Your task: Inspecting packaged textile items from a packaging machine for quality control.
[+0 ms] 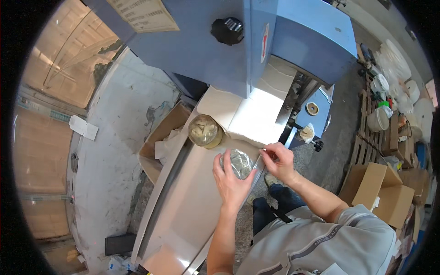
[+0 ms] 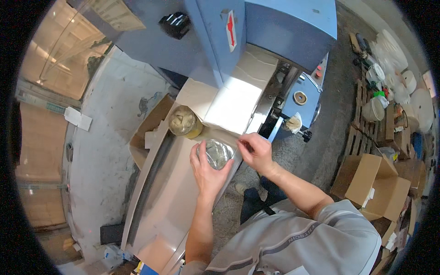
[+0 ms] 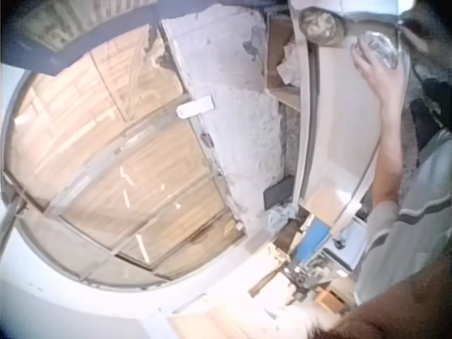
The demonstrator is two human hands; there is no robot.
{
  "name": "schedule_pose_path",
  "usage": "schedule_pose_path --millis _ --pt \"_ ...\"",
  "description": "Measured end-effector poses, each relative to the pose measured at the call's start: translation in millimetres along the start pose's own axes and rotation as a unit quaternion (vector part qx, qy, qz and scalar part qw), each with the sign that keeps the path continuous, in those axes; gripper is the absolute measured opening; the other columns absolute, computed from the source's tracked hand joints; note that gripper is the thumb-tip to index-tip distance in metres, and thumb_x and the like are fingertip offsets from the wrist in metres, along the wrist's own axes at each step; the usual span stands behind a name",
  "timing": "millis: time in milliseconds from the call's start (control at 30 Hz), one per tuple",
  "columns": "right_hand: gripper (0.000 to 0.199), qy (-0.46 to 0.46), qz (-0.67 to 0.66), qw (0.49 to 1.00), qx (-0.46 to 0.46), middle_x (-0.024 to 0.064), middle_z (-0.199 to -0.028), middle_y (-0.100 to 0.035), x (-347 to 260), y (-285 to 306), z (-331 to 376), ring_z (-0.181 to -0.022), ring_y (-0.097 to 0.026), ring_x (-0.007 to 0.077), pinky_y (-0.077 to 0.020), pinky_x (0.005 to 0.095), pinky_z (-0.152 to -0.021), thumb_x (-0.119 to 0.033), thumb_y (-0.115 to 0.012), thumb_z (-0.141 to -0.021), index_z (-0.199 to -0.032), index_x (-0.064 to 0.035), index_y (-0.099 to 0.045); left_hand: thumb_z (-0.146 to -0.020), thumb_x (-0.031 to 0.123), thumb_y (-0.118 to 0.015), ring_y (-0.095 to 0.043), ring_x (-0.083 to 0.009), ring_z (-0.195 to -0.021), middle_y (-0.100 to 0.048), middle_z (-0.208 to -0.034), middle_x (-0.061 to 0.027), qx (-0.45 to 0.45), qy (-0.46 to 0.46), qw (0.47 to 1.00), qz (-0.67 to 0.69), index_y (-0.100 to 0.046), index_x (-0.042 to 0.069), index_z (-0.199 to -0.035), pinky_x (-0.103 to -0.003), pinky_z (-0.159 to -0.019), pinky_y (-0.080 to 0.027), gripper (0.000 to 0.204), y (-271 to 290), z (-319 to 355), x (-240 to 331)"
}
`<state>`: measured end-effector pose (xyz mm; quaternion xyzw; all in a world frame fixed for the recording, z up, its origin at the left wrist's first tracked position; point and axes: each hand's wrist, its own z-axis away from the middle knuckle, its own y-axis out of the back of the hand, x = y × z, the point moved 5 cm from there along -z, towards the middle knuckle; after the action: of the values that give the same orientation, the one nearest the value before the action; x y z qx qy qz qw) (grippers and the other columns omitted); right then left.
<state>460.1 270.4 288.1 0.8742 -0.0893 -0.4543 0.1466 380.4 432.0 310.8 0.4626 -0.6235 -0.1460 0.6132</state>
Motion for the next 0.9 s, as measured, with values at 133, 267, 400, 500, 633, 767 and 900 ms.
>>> schedule_pose_path --millis 133,267,400,500,633,767,900 --pt "0.018 0.05 0.028 0.998 -0.014 0.0064 -0.076 -0.063 -7 0 -12 -0.056 -0.059 0.0112 -0.0456 0.0241 -0.049 0.002 -0.075 -0.079 -0.093 -0.0028 -0.065 -0.061 0.026 -0.09 -0.042 -0.0419 -0.125 -0.038 -0.137 -0.0225 -0.004 0.003 1.0 0.014 -0.041 0.008 -0.141 -0.049 -0.105 -0.038 0.095 1 0 1" --pt "0.018 0.002 0.002 1.0 0.01 0.0071 -0.076 -0.063 -7 5 -12 -0.057 -0.06 0.0147 -0.0461 0.0255 -0.05 0.004 -0.075 -0.077 -0.092 -0.0034 -0.066 -0.061 0.025 -0.09 -0.042 -0.042 -0.125 -0.038 -0.137 -0.0227 -0.007 0.003 1.0 0.009 -0.041 0.007 -0.141 -0.05 -0.105 -0.038 0.096 -1 0 1" --pt "0.021 0.054 0.036 0.998 -0.018 0.0086 -0.075 -0.064 -9 8 -14 -0.061 -0.063 0.0215 -0.0491 0.0296 -0.054 0.006 -0.073 -0.073 -0.091 -0.0031 -0.065 -0.061 0.024 -0.09 -0.041 -0.042 -0.125 -0.038 -0.137 -0.0229 -0.002 -0.007 1.0 0.011 -0.041 0.006 -0.141 -0.05 -0.105 -0.037 0.096 -1 0 3" --pt "0.021 0.068 0.04 0.997 -0.024 0.0084 -0.075 -0.064 -8 7 -12 -0.061 -0.063 0.021 -0.0493 0.0295 -0.054 0.005 -0.073 -0.073 -0.091 -0.0031 -0.065 -0.061 0.024 -0.09 -0.041 -0.042 -0.125 -0.038 -0.137 -0.0231 -0.001 -0.007 1.0 0.012 -0.04 0.005 -0.141 -0.05 -0.105 -0.037 0.096 0 0 3" --pt "0.02 0.032 0.022 0.999 -0.035 0.0081 -0.075 -0.064 -7 4 -9 -0.059 -0.063 0.0182 -0.0492 0.0289 -0.053 0.004 -0.074 -0.075 -0.092 -0.0027 -0.066 -0.061 0.024 -0.09 -0.041 -0.0423 -0.125 -0.038 -0.137 -0.0237 -0.001 -0.004 1.0 0.009 -0.04 0.005 -0.141 -0.05 -0.105 -0.037 0.096 3 1 2" --pt "0.019 -0.015 0.018 0.999 -0.034 0.008 -0.075 -0.064 -9 4 -9 -0.058 -0.062 0.0172 -0.0491 0.0283 -0.052 0.002 -0.075 -0.076 -0.093 -0.0025 -0.066 -0.062 0.024 -0.089 -0.041 -0.0429 -0.125 -0.037 -0.138 -0.0247 -0.009 -0.003 1.0 0.008 -0.04 0.005 -0.141 -0.05 -0.105 -0.037 0.095 1 1 2" --pt "0.019 0.001 0.045 0.997 -0.064 0.008 -0.077 -0.064 -3 2 -8 -0.062 -0.064 0.0192 -0.0503 0.0293 -0.054 -0.001 -0.075 -0.076 -0.092 -0.0037 -0.066 -0.062 0.025 -0.09 -0.041 -0.0432 -0.125 -0.037 -0.138 -0.025 -0.006 -0.006 1.0 0.01 -0.04 0.005 -0.141 -0.05 -0.105 -0.037 0.096 1 0 4"
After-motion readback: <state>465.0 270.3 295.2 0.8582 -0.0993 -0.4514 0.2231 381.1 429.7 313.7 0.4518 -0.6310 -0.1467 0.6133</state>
